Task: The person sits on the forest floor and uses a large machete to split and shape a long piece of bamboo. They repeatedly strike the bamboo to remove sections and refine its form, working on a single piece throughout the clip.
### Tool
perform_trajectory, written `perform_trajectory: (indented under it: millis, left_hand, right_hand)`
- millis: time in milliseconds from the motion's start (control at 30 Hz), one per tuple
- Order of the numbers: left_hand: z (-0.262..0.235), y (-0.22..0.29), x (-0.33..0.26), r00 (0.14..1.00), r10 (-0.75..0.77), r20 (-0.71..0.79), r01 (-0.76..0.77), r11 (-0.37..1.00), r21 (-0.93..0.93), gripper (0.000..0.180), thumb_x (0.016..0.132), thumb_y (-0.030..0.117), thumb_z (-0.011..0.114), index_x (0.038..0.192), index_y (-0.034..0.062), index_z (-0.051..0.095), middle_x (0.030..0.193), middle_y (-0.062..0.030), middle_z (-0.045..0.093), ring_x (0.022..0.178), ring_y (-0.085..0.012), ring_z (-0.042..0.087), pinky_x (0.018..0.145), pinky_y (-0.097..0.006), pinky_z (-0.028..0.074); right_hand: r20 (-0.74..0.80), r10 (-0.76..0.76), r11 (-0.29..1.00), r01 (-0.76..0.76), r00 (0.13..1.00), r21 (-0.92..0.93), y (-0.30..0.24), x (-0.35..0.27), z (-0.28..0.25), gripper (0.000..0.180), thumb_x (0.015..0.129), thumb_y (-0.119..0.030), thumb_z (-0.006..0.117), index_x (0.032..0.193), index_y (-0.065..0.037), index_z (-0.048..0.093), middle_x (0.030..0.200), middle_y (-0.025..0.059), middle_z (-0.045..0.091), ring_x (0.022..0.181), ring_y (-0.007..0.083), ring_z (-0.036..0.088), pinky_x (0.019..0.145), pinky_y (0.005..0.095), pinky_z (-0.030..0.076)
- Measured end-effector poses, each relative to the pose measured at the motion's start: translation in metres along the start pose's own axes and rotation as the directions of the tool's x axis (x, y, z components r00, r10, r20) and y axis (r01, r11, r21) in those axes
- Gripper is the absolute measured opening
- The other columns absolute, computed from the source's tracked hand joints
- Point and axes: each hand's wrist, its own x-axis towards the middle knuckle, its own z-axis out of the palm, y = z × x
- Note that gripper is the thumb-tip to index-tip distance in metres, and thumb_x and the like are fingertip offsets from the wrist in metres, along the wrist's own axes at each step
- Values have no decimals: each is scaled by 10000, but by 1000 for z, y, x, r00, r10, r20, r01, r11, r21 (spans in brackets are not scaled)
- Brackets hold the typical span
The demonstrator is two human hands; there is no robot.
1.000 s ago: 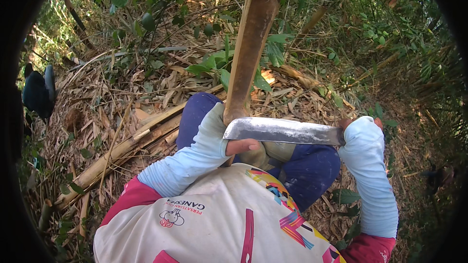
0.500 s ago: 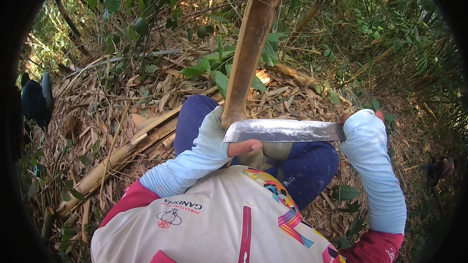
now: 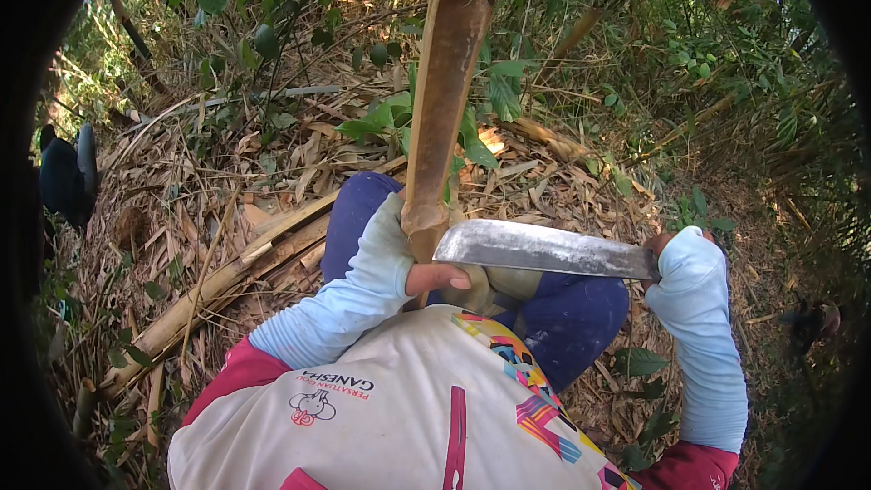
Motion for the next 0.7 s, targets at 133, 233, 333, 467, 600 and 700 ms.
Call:
perform_trajectory:
  millis: [133,233,333,467,600,700]
  left_hand:
    - [1,13,-4,999,-21,27,18,995,103,1030,506,410,950,1289,-23,440,1126,-122,590,1069,-211,571,922,-337,462]
    - [0,12,-4,997,37,72,-48,985,165,978,510,405,950,1245,-32,475,1093,-122,593,1042,-209,581,900,-342,471]
    - [1,10,-8,998,23,57,-30,991,128,935,517,427,943,1194,-44,502,1050,-124,603,992,-203,597,866,-339,484]
    - [7,6,-8,999,8,35,-5,998,-68,925,524,463,931,1168,-51,510,995,-121,617,947,-197,611,837,-328,495]
    - [5,3,-10,1000,4,28,-4,1000,1,885,533,462,928,1134,-55,536,963,-120,624,924,-193,618,822,-322,499]
    - [4,9,-11,1000,9,17,-11,994,109,836,539,462,925,1095,-49,569,944,-125,627,897,-203,622,802,-325,497]
  right_hand:
    - [-14,-100,995,100,995,-1,-2,-1,-2,321,627,-97,778,937,-116,695,795,123,594,785,307,593,685,378,491]
    - [44,-28,999,29,999,-28,-11,1,-14,324,608,-87,781,921,-120,700,793,121,587,804,303,583,697,383,486]
    - [31,-39,999,40,999,-11,-10,4,-15,324,589,-69,773,900,-109,697,799,129,589,799,301,582,689,391,480]
    - [48,-68,994,72,997,-82,-13,3,-24,315,575,-56,757,879,-102,690,767,116,589,787,311,576,684,399,472]
    - [46,-71,992,75,996,-105,-10,3,-26,313,569,-57,750,872,-104,688,741,104,593,781,321,570,685,404,469]
    - [37,-96,987,100,995,-125,-14,2,-35,302,571,-56,752,863,-96,687,735,112,596,767,329,571,678,410,467]
